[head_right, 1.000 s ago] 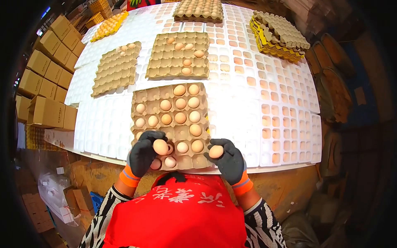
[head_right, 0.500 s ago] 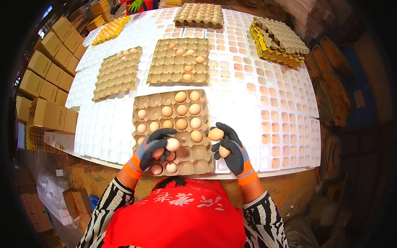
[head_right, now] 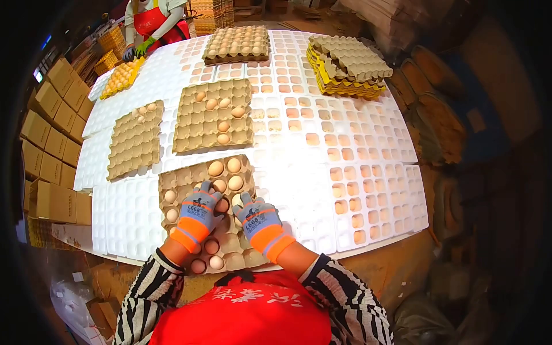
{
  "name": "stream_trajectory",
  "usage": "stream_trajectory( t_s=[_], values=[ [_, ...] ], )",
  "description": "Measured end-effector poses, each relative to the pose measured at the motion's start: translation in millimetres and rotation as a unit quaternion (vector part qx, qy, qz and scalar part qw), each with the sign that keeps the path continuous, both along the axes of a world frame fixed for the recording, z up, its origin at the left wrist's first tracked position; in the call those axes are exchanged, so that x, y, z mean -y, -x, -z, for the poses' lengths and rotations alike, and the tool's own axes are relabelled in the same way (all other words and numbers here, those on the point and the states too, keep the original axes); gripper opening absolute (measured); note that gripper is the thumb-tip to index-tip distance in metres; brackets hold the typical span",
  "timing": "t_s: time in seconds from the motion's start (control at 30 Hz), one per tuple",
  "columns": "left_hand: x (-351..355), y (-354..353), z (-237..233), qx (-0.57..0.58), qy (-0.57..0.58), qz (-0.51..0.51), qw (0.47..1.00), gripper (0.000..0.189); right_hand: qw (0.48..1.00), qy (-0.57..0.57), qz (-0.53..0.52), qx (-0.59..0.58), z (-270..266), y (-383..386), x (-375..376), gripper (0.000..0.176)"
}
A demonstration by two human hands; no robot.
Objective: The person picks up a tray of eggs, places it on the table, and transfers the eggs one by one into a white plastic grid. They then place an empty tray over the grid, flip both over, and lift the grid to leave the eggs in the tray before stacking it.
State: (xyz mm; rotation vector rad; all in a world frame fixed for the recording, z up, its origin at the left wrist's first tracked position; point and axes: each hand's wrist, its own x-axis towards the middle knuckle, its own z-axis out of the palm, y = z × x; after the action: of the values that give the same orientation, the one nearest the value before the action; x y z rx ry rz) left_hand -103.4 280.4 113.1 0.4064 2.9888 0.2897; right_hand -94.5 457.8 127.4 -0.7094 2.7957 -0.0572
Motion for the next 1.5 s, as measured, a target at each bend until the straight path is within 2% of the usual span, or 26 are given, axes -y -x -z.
stream_trajectory(
  t_s=[0.03,0.07,0.1,0.13,0.17,0.23,0.3,0.37,0.43,0.47,0.5,0.53,0.57,0.63,0.7,0.77,0.9,0.93,1.07,1.1,1.17,1.27,1.3,1.37,1.47,1.5],
  values=[
    [5,0,-3,0.003,-0.037,-0.002,0.999,0.034,1.0,0.027,0.003,0.013,-2,2,-7,0.028],
    [10,-4,-7,0.019,-0.118,-0.043,0.992,0.034,0.983,0.18,0.026,-0.011,2,3,-23,0.036],
    [17,-7,-8,0.034,-0.199,-0.086,0.976,0.033,0.906,0.374,0.125,0.153,6,10,-41,0.037],
    [32,-1,11,0.14,-0.393,-0.125,0.9,0.03,0.757,0.537,0.215,0.306,12,19,-59,0.038],
    [31,-8,-14,0.262,-0.631,-0.251,0.686,0.026,0.545,0.653,0.29,0.438,21,26,-74,0.04],
    [3,-9,-51,0.173,-0.629,-0.185,0.735,0.027,0.249,0.758,0.329,0.505,41,45,-98,0.039],
    [-18,-3,-41,0.242,-0.681,-0.155,0.673,0.029,0.208,0.787,0.291,0.503,33,59,-117,0.041],
    [-40,10,-25,0.363,-0.711,-0.163,0.58,0.036,0.253,0.784,0.311,0.474,33,73,-132,0.039],
    [-75,25,-22,0.352,-0.687,-0.133,0.622,0.041,0.311,0.772,0.322,0.451,31,88,-151,0.039],
    [-90,35,-13,0.35,-0.671,-0.121,0.642,0.042,0.264,0.763,0.335,0.485,47,96,-168,0.037],
    [-99,49,-12,0.438,-0.664,-0.166,0.583,0.042,0.375,0.751,0.302,0.452,57,104,-184,0.036],
    [-119,56,-7,0.385,-0.669,-0.226,0.594,0.041,0.452,0.728,0.328,0.398,60,111,-204,0.034],
    [-134,70,-11,0.373,-0.641,-0.239,0.627,0.04,0.525,0.697,0.35,0.341,58,121,-221,0.033],
    [-157,93,1,0.31,-0.584,-0.25,0.708,0.038,0.608,0.653,0.387,0.234,75,149,-260,0.037],
    [-170,114,15,0.283,-0.586,-0.248,0.718,0.035,0.722,0.56,0.382,0.139,75,184,-285,0.037],
    [-180,135,24,0.257,-0.557,-0.244,0.751,0.032,0.856,0.441,0.235,-0.134,94,218,-301,0.042],
    [-200,171,40,0.152,-0.543,-0.236,0.792,0.032,0.928,0.198,0.252,-0.192,90,256,-296,0.035],
    [-205,180,44,0.106,-0.521,-0.242,0.812,0.035,0.925,0.207,0.285,-0.146,91,260,-296,0.033],
    [-225,222,69,-0.04,-0.417,-0.167,0.893,0.037,0.846,0.472,0.199,-0.147,112,272,-277,0.028],
    [-232,232,73,-0.108,-0.33,-0.14,0.927,0.04,0.821,0.523,0.216,-0.075,117,275,-269,0.028],
    [-247,249,80,-0.13,-0.275,-0.134,0.943,0.041,0.847,0.478,0.234,0.021,121,283,-263,0.029],
    [-260,263,64,0.002,-0.11,-0.095,0.989,0.038,0.666,0.648,0.338,0.149,110,278,-263,0.035],
    [-258,261,71,-0.035,-0.134,-0.102,0.985,0.039,0.59,0.722,0.323,0.163,107,273,-267,0.039],
    [-252,255,82,-0.111,-0.179,-0.106,0.972,0.04,0.514,0.786,0.288,0.188,100,257,-272,0.051],
    [-238,239,81,-0.099,-0.283,-0.101,0.948,0.04,0.578,0.764,0.242,0.154,113,241,-269,0.049],
    [-238,235,79,-0.097,-0.3,-0.098,0.944,0.04,0.55,0.788,0.237,0.142,116,249,-262,0.046]
  ],
)
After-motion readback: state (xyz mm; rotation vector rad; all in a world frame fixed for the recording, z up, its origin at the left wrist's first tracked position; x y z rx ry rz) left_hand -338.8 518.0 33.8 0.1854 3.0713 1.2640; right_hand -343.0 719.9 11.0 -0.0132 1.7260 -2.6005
